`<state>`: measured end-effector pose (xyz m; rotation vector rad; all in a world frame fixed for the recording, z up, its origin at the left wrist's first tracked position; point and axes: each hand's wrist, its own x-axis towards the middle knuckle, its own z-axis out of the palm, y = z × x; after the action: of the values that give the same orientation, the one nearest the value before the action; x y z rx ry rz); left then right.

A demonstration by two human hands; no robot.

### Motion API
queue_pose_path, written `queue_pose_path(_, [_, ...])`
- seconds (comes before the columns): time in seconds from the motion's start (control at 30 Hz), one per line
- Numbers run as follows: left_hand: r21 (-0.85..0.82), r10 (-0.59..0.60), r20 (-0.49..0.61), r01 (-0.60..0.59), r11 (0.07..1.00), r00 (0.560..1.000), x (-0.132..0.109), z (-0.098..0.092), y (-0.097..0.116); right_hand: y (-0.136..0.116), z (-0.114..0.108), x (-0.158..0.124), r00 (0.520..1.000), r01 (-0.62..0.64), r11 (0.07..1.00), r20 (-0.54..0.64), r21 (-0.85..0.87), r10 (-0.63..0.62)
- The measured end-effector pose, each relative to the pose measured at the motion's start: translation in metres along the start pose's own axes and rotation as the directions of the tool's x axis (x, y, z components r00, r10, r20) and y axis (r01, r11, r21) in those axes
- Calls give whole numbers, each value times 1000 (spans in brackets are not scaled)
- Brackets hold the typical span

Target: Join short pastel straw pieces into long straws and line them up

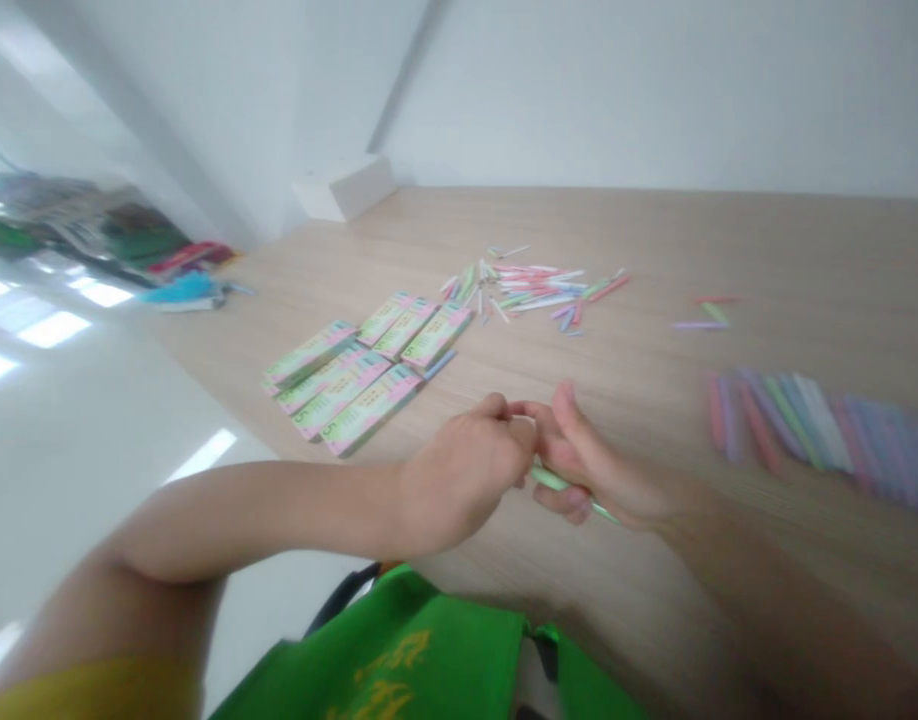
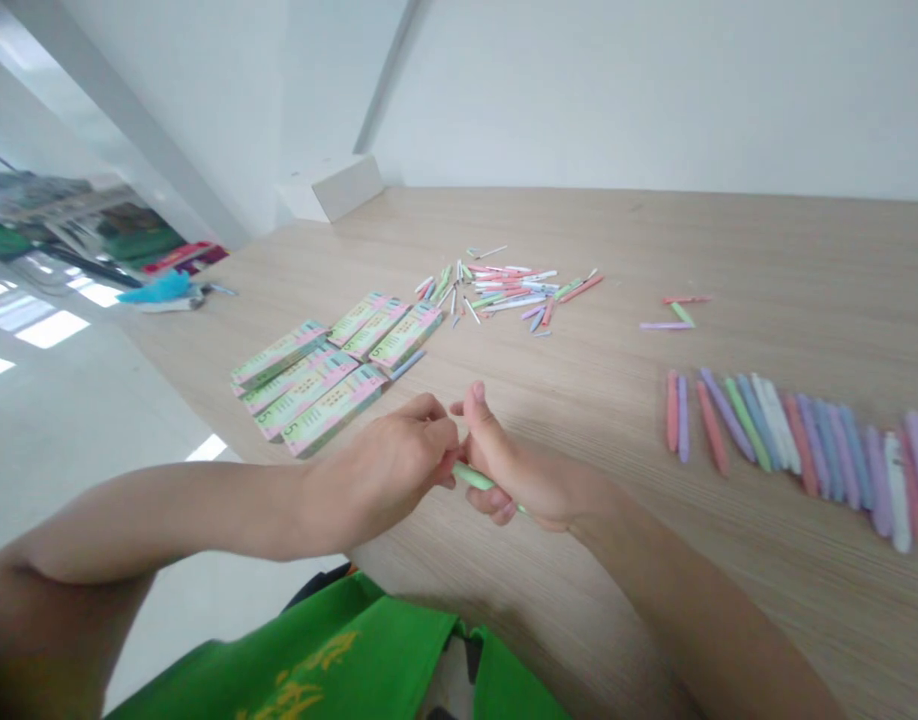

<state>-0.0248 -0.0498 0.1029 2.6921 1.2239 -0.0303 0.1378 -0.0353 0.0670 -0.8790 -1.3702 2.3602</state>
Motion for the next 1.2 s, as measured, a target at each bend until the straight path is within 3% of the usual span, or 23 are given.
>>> queue_pose_path(0.1, [7, -27, 1, 27, 1000, 1000, -2, -3, 0, -3, 1, -3, 1000, -1, 1000, -8, 6, 1])
queue_pose_path(0.23, [61, 143, 147, -153, 986, 979, 1, -2, 0, 1, 2, 2, 998, -52, 999, -26, 3, 52])
queue_pose_path(0.3, [96, 145, 147, -160, 982, 978, 1, -2, 1, 3, 2, 3, 998, -58, 998, -23, 4, 58])
queue_pose_path(0.53, [152, 155, -114, -136, 979, 981, -15, 0, 13, 3, 2, -7, 997, -62, 998, -43, 30, 63])
queue_pose_path(0.73, [195, 81, -65, -67, 979, 995, -2, 11, 10, 14, -18, 13, 998, -51, 999, -33, -16, 51])
queue_pose_path(0.87, [-2, 39, -144, -39, 999, 989, 17, 25, -12, -5, -48, 9, 997, -32, 997, 73, -68, 37])
queue_pose_path(0.97, [-220, -91, -305, 23, 975, 948, 24, 42, -32, -40, -58, -15, 997, 42, 991, -56, -129, -49])
queue_pose_path(1.07, [-538, -234, -351, 9, 843, 907, 24, 59, -42, -65, -49, -40, 925, 123, 978, -336, -170, -175])
queue_pose_path(1.2, [-940, -311, -158, -47, 338, 937, 25, 78, -32, -49, -21, -52, 739, 286, 950, -602, -127, -303])
